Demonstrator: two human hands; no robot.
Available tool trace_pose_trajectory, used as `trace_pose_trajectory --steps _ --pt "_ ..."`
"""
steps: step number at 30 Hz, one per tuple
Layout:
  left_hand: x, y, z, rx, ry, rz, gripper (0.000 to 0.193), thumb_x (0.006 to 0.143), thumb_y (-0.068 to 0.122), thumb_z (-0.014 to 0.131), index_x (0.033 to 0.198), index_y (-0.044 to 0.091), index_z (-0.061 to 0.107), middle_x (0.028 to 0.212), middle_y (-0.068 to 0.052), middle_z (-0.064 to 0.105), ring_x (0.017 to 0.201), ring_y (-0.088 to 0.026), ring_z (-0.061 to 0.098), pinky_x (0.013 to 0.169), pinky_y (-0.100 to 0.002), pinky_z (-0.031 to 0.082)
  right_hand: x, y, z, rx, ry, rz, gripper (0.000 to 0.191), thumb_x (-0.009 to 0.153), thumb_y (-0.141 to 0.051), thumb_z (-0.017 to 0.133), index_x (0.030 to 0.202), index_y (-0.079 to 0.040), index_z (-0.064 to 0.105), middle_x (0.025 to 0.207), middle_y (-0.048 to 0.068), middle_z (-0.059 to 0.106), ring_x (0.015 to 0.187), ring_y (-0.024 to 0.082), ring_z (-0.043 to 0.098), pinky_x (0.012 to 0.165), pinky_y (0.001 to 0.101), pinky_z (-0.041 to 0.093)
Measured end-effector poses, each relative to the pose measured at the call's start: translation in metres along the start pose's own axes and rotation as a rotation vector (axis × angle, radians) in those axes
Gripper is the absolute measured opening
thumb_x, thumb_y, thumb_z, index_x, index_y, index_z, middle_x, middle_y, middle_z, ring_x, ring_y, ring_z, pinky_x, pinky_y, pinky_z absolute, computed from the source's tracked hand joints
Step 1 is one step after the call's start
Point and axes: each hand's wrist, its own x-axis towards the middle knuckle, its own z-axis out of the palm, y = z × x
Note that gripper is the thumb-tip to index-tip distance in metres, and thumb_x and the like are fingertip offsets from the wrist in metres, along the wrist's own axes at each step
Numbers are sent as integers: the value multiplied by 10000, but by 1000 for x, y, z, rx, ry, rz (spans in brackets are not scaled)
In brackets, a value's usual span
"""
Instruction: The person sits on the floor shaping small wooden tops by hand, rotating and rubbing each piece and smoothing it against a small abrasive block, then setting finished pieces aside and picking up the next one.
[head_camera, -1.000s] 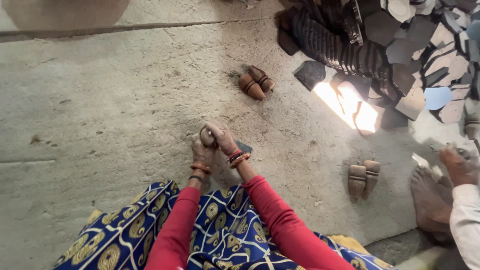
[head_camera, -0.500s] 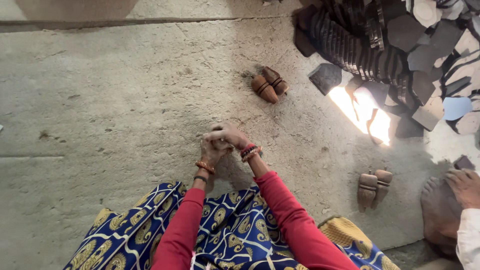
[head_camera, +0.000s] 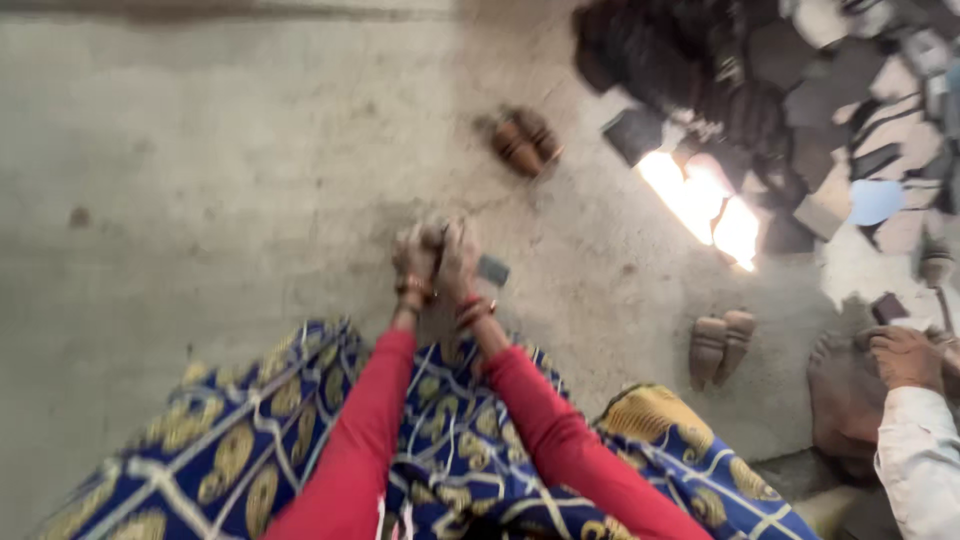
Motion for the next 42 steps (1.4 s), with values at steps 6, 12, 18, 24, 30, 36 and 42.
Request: trace_pose_trajectory --steps 6,12,18,24,30,36,42 --pt "5 -7 -14 37 -74 628 387 864 150 930 1185 288 764 1123 -45 770 1031 -199 729 948 -348 579 29 25 -43 -323 151 86 258 987 -233 597 964 2 700 913 202 710 842 343 674 787 430 518" --pt "38 60 -40 -1221 -310 -11 747 733 91 937 1382 69 568 1141 -89 738 1021 -191 739 957 -385 650 47 22 -89 -702 220 -16 216 921 -209 628 1026 -31 691 1048 181 676 1008 360 624 863 495 490" --pt "48 114 -86 -1251 -347 135 822 764 83 941 1448 179 496 1210 -75 693 1008 -188 727 922 -383 660 51 23 -73 -827 86 -84 265 922 -234 638 1153 -106 658 1248 140 560 1246 330 491 1047 533 394" --pt "47 133 -96 -1244 -251 254 831 778 182 952 1463 228 484 1162 -58 694 1000 -194 732 851 -369 678 -5 46 -41 -887 -90 -221 560 846 -413 754 1269 -75 610 1293 158 549 1208 370 462 990 549 355" --pt "52 145 -115 -1601 -284 216 626 935 342 842 1437 204 495 1022 -105 663 852 -224 697 677 -376 627 -18 44 -45 -849 -128 -224 465 851 -375 782 1222 -130 645 1251 112 582 1190 342 501 1011 503 412" --pt "55 146 -129 -1766 -258 77 473 1011 415 720 1358 191 488 973 -137 657 830 -234 679 670 -375 584 3 47 -42 -808 -190 19 474 774 -360 848 1073 -72 619 1055 171 665 1005 373 631 852 472 503" --pt "61 134 -130 -1771 -181 47 499 1003 438 727 1356 175 494 997 -126 641 873 -237 673 704 -388 596 33 57 -52 -712 -359 -13 359 798 -245 832 997 -26 629 946 189 705 876 353 679 778 461 531"
